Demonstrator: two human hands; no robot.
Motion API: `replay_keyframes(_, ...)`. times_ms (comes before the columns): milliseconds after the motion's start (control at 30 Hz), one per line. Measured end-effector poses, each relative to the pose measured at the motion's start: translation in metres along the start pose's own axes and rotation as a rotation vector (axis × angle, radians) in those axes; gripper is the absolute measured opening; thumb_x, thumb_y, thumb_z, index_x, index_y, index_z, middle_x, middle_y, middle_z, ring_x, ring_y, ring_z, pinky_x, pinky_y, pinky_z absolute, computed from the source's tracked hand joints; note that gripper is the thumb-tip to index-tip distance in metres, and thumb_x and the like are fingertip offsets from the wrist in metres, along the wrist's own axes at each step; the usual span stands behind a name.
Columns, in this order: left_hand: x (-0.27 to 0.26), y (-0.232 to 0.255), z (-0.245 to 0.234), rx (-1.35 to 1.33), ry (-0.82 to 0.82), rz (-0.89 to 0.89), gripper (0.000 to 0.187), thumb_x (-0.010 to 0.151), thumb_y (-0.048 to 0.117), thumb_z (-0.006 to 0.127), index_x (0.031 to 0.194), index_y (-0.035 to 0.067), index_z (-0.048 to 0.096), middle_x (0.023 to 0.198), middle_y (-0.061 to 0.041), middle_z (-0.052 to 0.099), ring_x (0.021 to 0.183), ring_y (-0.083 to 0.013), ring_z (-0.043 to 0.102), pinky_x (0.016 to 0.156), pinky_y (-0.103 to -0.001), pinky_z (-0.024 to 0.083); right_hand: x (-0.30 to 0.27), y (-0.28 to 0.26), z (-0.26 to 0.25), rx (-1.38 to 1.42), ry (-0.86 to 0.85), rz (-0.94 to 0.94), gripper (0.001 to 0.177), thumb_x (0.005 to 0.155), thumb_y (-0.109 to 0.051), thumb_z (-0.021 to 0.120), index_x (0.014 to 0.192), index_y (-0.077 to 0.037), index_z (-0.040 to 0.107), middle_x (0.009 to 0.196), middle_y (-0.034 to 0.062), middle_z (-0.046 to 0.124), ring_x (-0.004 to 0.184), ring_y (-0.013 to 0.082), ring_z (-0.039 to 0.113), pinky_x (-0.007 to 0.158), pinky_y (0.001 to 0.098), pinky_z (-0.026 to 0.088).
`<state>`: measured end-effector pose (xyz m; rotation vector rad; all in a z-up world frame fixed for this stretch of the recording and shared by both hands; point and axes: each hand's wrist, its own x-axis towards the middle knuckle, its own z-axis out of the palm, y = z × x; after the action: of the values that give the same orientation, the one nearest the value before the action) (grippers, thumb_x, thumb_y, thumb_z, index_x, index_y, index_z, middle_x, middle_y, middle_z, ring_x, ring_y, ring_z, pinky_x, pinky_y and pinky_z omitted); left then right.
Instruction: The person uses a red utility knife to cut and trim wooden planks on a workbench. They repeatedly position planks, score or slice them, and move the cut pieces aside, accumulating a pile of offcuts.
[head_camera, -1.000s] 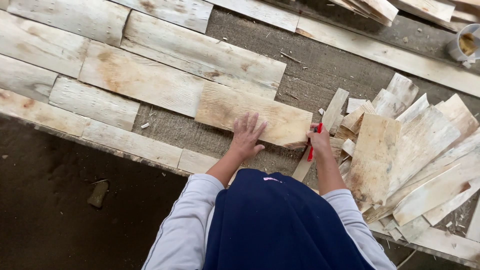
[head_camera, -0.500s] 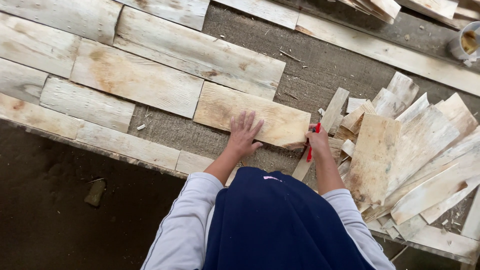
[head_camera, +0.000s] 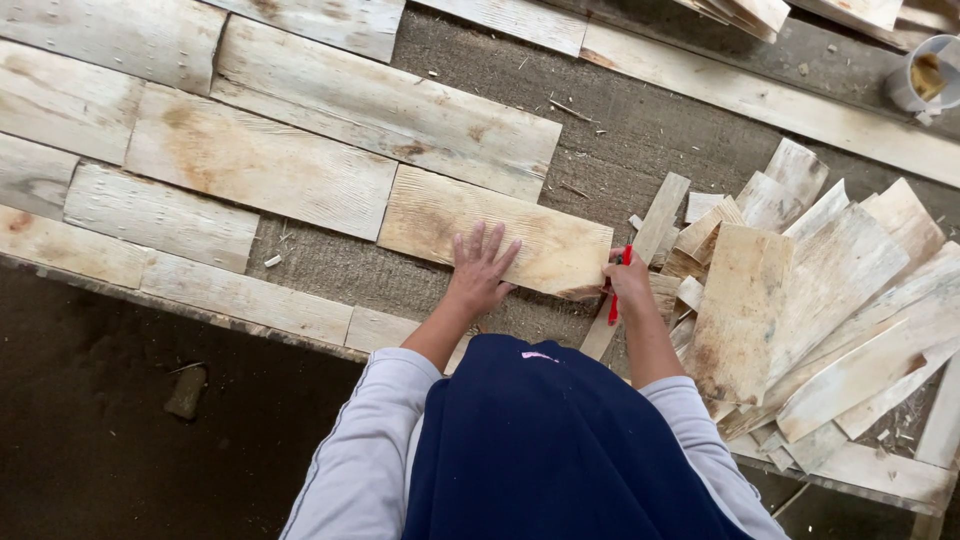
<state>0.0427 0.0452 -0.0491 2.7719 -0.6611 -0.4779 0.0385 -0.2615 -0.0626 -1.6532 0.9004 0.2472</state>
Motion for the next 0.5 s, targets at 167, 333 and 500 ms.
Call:
replay_keyframes(167,0.001,-0.001,0.000,0.010,-0.010,0.001,0.087,0.091,0.052,0.065,0.164,0.035,0.022,0.174,-0.008,0.006,0.157,-0.0447,-0.001,0.121,-0.073,0.006,0.003,0.000,0.001,0.001,-0.007,0.014,0.032,0.082,0.002,0.061,0.113,-0.005,0.065,0.089,0.0183,0.065,0.071,0.0310,0.069,0.058,0.0403,0.061)
replay_keyframes(333,0.002,-0.003,0.000,0.010,-0.024,0.004,0.087,0.091,0.054,0.064,0.164,0.035,0.022,0.174,-0.008,0.005,0.157,-0.0442,-0.002,0.121,-0.073,0.004,0.016,0.011,-0.001,-0.024,-0.019,0.009,0.034,0.083,0.002,0.061,0.117,-0.002,0.063,0.095,0.0214,0.065,0.078,0.0349,0.070,0.061,0.0450,0.062)
replay_keyframes(500,0.003,-0.004,0.001,0.011,-0.052,0.004,0.087,0.092,0.054,0.064,0.165,0.036,0.019,0.174,-0.007,0.001,0.157,-0.0443,-0.004,0.121,-0.073,0.004,0.018,0.008,-0.002,-0.192,-0.020,-0.039,0.034,0.082,0.001,0.063,0.116,0.000,0.064,0.099,0.0258,0.066,0.085,0.0411,0.069,0.063,0.0453,0.063)
